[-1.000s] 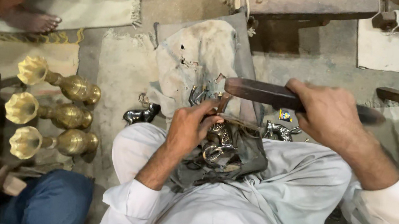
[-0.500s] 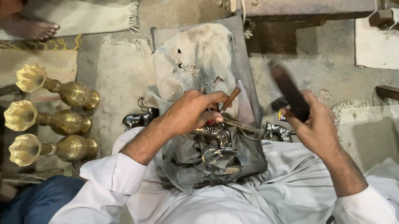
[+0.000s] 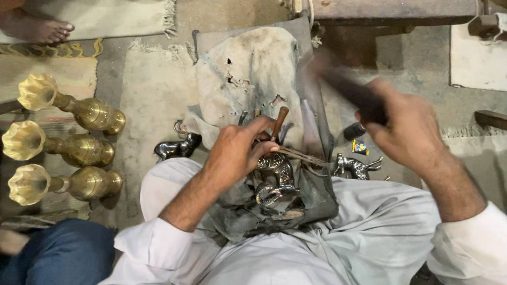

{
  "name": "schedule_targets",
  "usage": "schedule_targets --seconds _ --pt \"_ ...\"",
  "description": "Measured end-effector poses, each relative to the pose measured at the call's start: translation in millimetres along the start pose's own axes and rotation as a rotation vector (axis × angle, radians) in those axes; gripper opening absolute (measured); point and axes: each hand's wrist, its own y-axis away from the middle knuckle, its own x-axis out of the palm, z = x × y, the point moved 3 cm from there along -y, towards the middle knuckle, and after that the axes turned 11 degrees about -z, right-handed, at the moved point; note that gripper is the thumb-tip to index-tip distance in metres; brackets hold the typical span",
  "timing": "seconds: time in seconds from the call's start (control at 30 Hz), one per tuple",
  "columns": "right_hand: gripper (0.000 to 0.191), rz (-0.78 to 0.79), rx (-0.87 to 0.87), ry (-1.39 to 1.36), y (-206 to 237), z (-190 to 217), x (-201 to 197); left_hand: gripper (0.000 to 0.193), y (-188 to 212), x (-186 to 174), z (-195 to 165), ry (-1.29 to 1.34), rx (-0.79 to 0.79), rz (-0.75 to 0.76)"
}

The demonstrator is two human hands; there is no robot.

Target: The person sits cross-legged on the floor holding a metal animal figurine on a cloth pad on their lap and files its surface with a hand file, repositioning and turning the figurine to work different areas. Finished brass vases and other metal figurines sit nearby on the floor.

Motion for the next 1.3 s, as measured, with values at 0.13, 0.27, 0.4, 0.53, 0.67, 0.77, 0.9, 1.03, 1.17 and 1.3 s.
schedule_targets --seconds 0.13,0.27,0.4,0.53,0.67,0.77,0.9,1.03,1.17,1.3 --pt "0.046 -0.063 -0.174 0.018 -20.1 20.6 -7.3 0.032 15.1 1.6 -4.4 0.018 0.032 -0.169" --pt "0.044 -0.064 -0.267 0.008 -33.7 39.6 -14.2 0.031 28.0 2.8 -4.4 -0.024 -0.115 -0.231" --pt "0.041 -0.086 -0.299 0.046 -39.4 50.0 -22.5 0.028 34.0 2.2 -6.6 0.018 -0.096 -0.312" --pt "0.042 0.097 -0.415 0.273 -38.0 58.4 -13.2 0.029 41.9 5.4 -1.4 0.020 -0.223 -0.355" --pt "0.038 -0.136 -0.491 0.134 -36.6 65.8 -18.5 0.025 48.7 8.7 -0.4 0.160 -0.171 -0.466" --pt "0.035 -0.278 -0.459 -0.036 -39.1 68.3 -26.0 0.026 53.2 11.4 -0.7 0.096 -0.143 -0.496" --pt "0.029 -0.235 -0.510 0.050 -45.5 76.4 -27.3 0.027 54.3 12.4 -2.2 -0.022 -0.114 -0.509" --pt "0.037 -0.130 -0.591 0.224 -46.6 81.5 -25.0 0.025 50.7 11.3 -8.0 -0.003 -0.011 -0.498" --pt "0.031 -0.029 -0.473 0.269 -47.6 73.1 -26.4 0.028 43.5 9.1 -8.8 -0.033 -0.115 -0.442" --pt "0.037 -0.023 -0.272 0.122 -50.6 58.7 -32.3 0.032 37.2 5.3 -11.3 -0.029 -0.102 -0.389"
